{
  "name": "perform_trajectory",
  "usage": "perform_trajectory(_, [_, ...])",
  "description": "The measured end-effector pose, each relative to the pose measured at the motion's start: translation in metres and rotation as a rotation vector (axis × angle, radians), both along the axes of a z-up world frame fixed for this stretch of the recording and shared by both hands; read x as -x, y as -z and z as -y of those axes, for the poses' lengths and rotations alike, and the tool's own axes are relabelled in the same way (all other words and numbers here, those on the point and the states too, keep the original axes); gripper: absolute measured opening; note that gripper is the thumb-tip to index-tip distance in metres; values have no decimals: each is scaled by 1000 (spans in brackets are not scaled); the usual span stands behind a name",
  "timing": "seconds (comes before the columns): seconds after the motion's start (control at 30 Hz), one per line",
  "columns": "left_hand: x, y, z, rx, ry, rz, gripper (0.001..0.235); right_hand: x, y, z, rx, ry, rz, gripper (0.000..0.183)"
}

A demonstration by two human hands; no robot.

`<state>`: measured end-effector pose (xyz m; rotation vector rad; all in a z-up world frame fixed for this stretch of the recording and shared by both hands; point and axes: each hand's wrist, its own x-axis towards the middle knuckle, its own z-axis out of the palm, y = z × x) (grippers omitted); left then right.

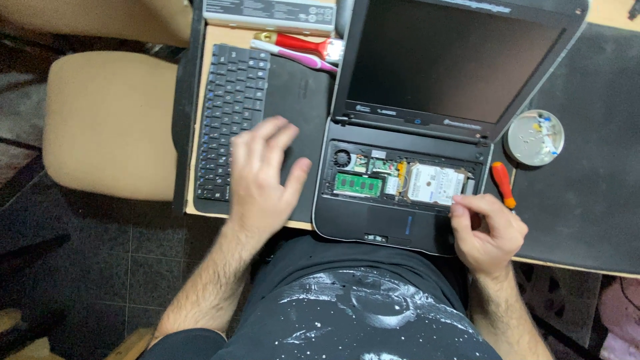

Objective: The person disassembles a laptop by first removing the keyboard and then unscrewing and detaching the screen bezel. They use a screwdriver to remove screws from the keyboard and screen frame, placing the removed parts on the desk.

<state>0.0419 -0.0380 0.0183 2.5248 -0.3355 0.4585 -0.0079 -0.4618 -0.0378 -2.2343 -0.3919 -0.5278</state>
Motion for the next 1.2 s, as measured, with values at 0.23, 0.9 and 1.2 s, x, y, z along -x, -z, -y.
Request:
perform_trajectory(0.23, [-8,32,39,191,85,-160,50,-10,-16,47,210,267,-55,18])
perform_trajectory(0.9, [-73,68,66,1133,82,-420,43,-29,-3,59,-509,79,-643,30])
perform_trajectory(1.2, [-75,52,50,1305,81,-499,48,-26,19,58,-785,-7,-797,38])
